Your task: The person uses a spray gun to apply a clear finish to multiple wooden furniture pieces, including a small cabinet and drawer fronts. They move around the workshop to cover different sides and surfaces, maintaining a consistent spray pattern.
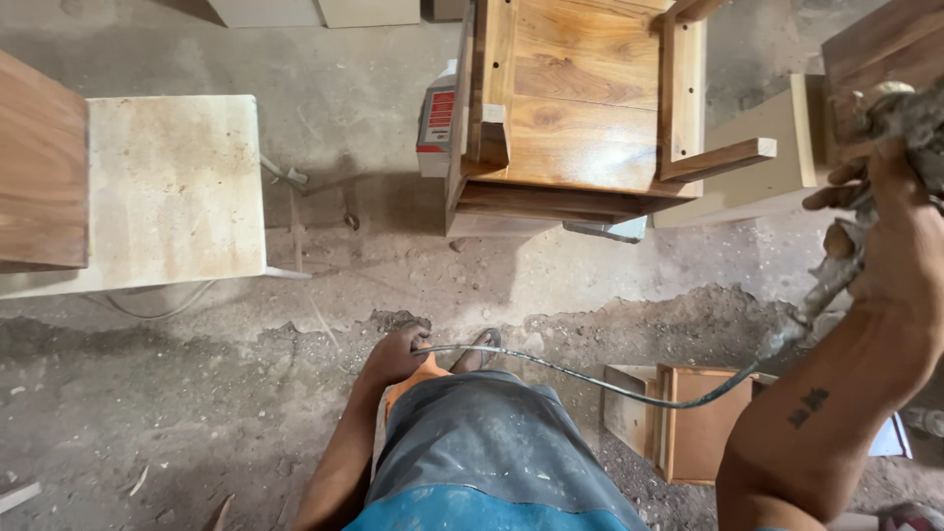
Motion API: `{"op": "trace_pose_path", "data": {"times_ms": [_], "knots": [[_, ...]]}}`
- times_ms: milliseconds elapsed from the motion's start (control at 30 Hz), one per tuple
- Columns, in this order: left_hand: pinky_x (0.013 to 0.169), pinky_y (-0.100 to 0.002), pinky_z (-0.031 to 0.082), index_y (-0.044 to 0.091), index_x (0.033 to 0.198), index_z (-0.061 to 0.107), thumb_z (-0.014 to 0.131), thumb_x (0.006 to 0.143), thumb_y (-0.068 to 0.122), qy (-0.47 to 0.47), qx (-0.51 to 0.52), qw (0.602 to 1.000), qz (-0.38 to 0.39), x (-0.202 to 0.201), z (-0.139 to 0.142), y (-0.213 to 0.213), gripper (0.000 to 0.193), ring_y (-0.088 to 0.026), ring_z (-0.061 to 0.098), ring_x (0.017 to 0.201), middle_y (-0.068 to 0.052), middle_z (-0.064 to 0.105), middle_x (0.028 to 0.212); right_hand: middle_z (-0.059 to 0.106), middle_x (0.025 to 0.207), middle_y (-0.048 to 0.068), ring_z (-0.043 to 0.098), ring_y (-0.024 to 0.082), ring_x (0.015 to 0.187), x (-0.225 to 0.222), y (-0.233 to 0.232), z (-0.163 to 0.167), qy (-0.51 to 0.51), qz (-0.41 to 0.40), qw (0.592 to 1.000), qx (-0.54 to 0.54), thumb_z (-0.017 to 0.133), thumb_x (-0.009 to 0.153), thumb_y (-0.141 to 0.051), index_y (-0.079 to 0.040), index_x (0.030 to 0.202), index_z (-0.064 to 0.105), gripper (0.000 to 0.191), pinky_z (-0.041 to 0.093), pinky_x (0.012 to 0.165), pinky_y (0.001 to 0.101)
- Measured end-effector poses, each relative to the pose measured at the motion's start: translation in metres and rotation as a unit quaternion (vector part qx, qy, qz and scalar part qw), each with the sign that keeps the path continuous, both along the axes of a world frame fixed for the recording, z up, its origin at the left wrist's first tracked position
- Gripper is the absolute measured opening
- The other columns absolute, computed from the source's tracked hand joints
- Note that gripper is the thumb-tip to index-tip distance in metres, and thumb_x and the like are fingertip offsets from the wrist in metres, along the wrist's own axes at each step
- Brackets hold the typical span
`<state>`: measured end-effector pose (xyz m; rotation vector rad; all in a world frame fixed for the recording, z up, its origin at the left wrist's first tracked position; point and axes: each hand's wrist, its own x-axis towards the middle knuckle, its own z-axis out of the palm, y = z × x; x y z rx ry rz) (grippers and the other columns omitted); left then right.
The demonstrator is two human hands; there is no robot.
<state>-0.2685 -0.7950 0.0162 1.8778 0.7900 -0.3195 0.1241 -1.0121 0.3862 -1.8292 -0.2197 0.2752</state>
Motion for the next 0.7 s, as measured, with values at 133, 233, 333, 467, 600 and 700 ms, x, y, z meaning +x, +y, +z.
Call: {"op": "trace_pose_path", "data": {"times_ms": [133, 233, 333, 467, 600, 700], "knots": [[0.083, -0.043, 0.055, 0.009, 0.123, 0.068, 0.073, 0.083, 0.03, 0.007, 0.016, 1.0, 0.004, 0.0, 0.007, 0.0, 0.045, -0.032, 0.071, 0.094, -0.016, 0.074, 0.1, 0.073, 0.104, -0.002, 0.072, 0.011, 0.077, -0.046, -0.006, 0.008, -0.035, 0.01, 0.999, 0.016, 0.061, 0.108, -0.027, -0.014, 0.121, 0.066, 0.019, 0.043, 0.044, 0.0224], [0.083, -0.043, 0.056, 0.016, 0.121, 0.07, 0.075, 0.081, 0.033, 0.081, 0.023, 0.996, -0.01, 0.0, 0.005, 0.0, 0.044, -0.03, 0.072, 0.095, -0.013, 0.075, 0.102, 0.077, 0.106, 0.001, 0.074, 0.013, 0.074, -0.071, -0.01, 0.0, -0.011, -0.019, 1.0, 0.023, 0.065, 0.103, -0.023, -0.011, 0.124, 0.066, 0.025, 0.041, 0.039, 0.024], [0.084, -0.044, 0.056, 0.019, 0.126, 0.068, 0.074, 0.078, 0.028, 0.135, 0.039, 0.99, 0.031, -0.001, 0.002, -0.004, 0.049, -0.032, 0.074, 0.098, -0.015, 0.076, 0.104, 0.072, 0.098, 0.006, 0.071, 0.014, 0.075, -0.069, -0.023, -0.018, 0.025, 0.008, 0.999, 0.028, 0.069, 0.106, -0.018, -0.005, 0.127, 0.067, 0.025, 0.039, 0.04, 0.0242], [0.086, -0.047, 0.055, 0.015, 0.119, 0.072, 0.075, 0.079, 0.028, 0.022, 0.15, 0.985, 0.079, 0.01, 0.009, -0.021, 0.041, -0.039, 0.069, 0.106, -0.019, 0.074, 0.111, 0.063, 0.077, 0.007, 0.061, 0.016, 0.056, -0.021, -0.03, -0.054, 0.067, 0.107, 0.98, 0.153, 0.069, 0.1, -0.01, -0.004, 0.115, 0.063, 0.017, 0.035, 0.037, 0.0265], [0.086, -0.047, 0.056, 0.018, 0.12, 0.071, 0.07, 0.082, 0.026, 0.115, 0.074, 0.983, 0.121, 0.028, 0.016, -0.075, 0.039, -0.038, 0.072, 0.103, -0.019, 0.075, 0.107, 0.057, 0.075, 0.005, 0.052, 0.014, 0.052, 0.036, -0.047, -0.077, 0.109, 0.093, 0.966, 0.217, 0.068, 0.102, -0.008, -0.005, 0.114, 0.061, 0.014, 0.034, 0.038, 0.0268], [0.087, -0.047, 0.055, 0.018, 0.121, 0.07, 0.071, 0.087, 0.034, 0.132, 0.064, 0.976, 0.161, 0.041, 0.018, -0.105, 0.038, -0.04, 0.07, 0.104, -0.02, 0.073, 0.108, 0.056, 0.073, 0.006, 0.05, 0.014, 0.049, 0.071, -0.062, -0.081, 0.113, 0.142, 0.942, 0.283, 0.067, 0.104, -0.008, -0.003, 0.116, 0.062, 0.014, 0.035, 0.035, 0.0265]]}}
